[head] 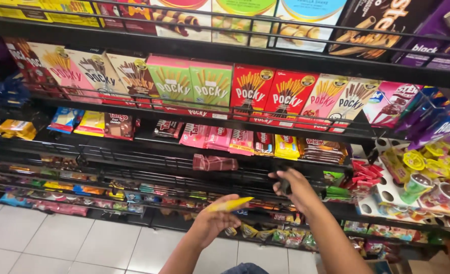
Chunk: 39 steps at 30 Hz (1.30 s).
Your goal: Stocking snack shelves with chocolate and wafer bars.
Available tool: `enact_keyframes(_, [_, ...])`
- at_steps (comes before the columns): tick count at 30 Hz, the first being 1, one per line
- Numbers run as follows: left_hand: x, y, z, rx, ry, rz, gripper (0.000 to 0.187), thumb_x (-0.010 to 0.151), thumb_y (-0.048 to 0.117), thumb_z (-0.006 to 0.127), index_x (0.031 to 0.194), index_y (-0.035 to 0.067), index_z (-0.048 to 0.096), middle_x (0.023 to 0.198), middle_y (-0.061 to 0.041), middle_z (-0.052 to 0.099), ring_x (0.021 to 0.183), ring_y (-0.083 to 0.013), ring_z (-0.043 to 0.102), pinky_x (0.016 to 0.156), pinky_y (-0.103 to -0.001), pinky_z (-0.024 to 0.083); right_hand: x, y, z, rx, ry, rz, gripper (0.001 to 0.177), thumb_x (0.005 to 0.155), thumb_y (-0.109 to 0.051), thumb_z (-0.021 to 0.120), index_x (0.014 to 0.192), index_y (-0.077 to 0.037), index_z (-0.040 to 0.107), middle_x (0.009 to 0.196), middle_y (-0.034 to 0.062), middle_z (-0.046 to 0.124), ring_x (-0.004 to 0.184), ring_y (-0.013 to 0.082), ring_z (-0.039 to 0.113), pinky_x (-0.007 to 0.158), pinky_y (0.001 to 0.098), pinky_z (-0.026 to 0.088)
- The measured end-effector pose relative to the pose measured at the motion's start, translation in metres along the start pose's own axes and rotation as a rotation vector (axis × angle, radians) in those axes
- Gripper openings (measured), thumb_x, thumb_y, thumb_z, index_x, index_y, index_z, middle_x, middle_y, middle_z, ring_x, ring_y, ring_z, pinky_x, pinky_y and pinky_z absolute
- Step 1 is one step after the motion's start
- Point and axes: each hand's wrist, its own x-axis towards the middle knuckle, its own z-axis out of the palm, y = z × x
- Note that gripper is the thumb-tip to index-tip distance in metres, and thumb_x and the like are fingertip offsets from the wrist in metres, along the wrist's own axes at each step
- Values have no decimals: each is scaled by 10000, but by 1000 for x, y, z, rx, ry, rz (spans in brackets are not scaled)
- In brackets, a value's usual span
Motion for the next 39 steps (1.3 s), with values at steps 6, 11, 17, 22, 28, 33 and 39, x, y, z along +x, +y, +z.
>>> enact_keyframes(6, [10,-20,-13,191,202,-11,293,964,280,642,1111,27,622,961,-58,727,613,-81,573,589,-240,458,-8,-10,19,13,9,76,425,956,-322,615,1285,-62,544,1219,100,687,822,199,672,686,358,533])
enact_keyframes(11, [6,-15,7,420,319,15,379,1003,341,671,997,-33,732,594,-6,550,441,-54,427,402,-216,298,-22,-8,22,-110,-13,77,525,945,-341,613,1402,-107,504,1332,84,630,891,200,693,720,352,543])
enact_keyframes(17, [8,-14,31,510,316,65,346,970,312,705,1023,-27,750,698,25,625,548,-15,474,496,-201,370,-33,1,5,-100,-57,46,714,922,-342,638,1549,-115,381,1342,66,623,912,195,696,721,326,555])
enact_keyframes(22, [15,-1,57,652,304,106,349,959,310,692,1113,-1,731,801,12,701,595,-23,498,526,-219,366,-36,19,-19,-247,-34,-22,739,912,-316,659,1546,-154,317,1249,99,654,934,205,728,726,342,587])
enact_keyframes(28, [40,11,67,776,285,158,341,984,318,643,1158,43,749,810,6,664,652,-59,478,572,-244,375,-87,7,-32,-612,85,-200,397,965,-360,648,1053,9,761,818,107,772,764,122,674,705,267,528])
enact_keyframes(33, [70,14,84,843,137,285,341,1006,323,613,1102,13,716,873,25,700,783,-37,577,697,-241,486,-79,-3,-14,-279,-206,-151,377,995,-334,587,981,11,738,756,26,706,697,95,625,682,269,532])
enact_keyframes(39, [93,29,103,954,104,338,353,1034,331,614,1066,-7,711,859,1,684,812,-38,569,732,-239,504,-64,-17,9,-99,-117,-226,253,984,-245,647,931,-2,691,760,-18,607,713,80,579,693,280,514])
